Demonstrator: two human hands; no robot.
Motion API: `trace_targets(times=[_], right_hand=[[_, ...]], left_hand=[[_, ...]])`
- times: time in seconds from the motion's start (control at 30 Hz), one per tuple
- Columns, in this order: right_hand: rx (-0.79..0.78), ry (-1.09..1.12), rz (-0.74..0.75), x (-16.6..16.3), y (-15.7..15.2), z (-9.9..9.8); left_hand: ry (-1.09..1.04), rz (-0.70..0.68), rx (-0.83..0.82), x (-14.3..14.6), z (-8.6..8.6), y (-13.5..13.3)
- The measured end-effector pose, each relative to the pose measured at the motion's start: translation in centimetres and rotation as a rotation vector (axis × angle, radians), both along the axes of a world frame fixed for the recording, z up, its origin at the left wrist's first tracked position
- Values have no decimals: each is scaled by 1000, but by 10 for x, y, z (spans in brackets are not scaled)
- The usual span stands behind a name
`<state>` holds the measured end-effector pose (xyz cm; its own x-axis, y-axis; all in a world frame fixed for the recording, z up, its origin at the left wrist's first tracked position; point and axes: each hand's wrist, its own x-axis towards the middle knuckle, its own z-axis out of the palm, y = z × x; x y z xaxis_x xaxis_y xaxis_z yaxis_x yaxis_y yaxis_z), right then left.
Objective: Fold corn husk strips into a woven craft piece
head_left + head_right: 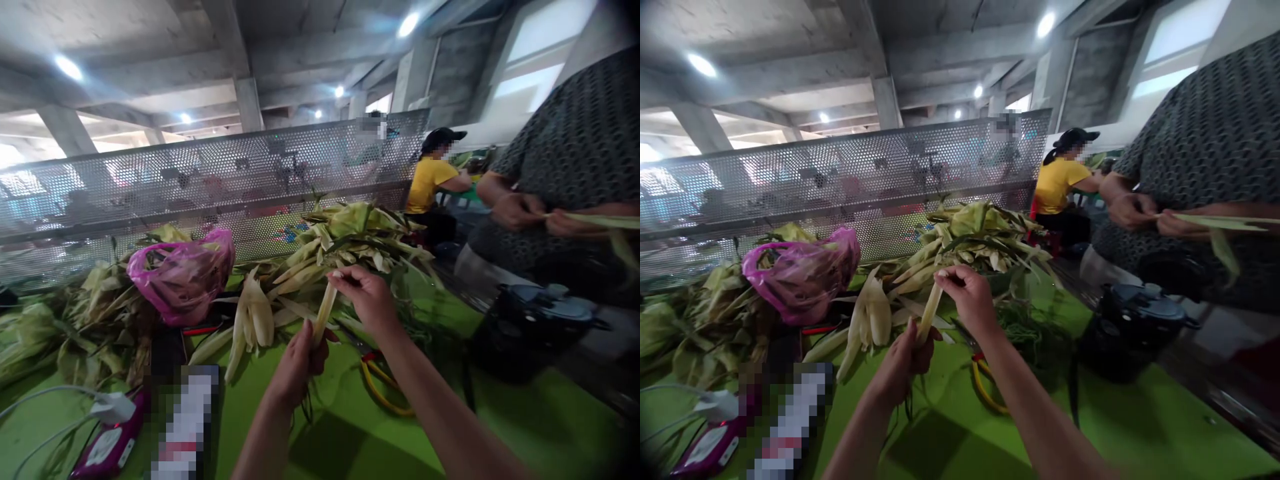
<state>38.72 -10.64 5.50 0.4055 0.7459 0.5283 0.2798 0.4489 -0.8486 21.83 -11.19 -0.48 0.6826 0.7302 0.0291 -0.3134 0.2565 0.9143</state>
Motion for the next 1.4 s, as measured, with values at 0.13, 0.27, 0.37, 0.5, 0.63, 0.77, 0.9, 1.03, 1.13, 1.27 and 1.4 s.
trace_targets(times=[0.13,0.27,0.37,0.5,0.63,0.77,0.9,1.03,1.13,1.27,1.4], right_hand=[[18,-52,-26,0,0,6],[29,-56,-26,-2,-1,10],[44,-46,-23,-4,2,11],[-33,-120,29,6,3,18],[-137,-347,-61,47,-19,28],[-342,-565,-132,83,-62,27],[-539,-726,-64,91,-96,7],[-591,-858,-147,96,-105,-14],[-591,-913,-221,98,-97,-20],[-583,-893,-194,93,-81,-16],[-593,-947,-132,99,-87,-10]], left_hand=[[42,-3,4,-4,-3,-1],[30,22,-60,-8,-8,-5],[10,47,-105,-9,-10,-10],[-28,122,-128,-8,-13,-10],[-163,333,-241,-14,-15,3],[-337,479,-343,-26,-11,17],[-345,486,-351,-30,-7,15],[-341,476,-323,-26,-9,9],[-350,501,-322,-25,-11,10],[-366,516,-338,-27,-13,14],[-350,539,-378,-29,-12,17]])
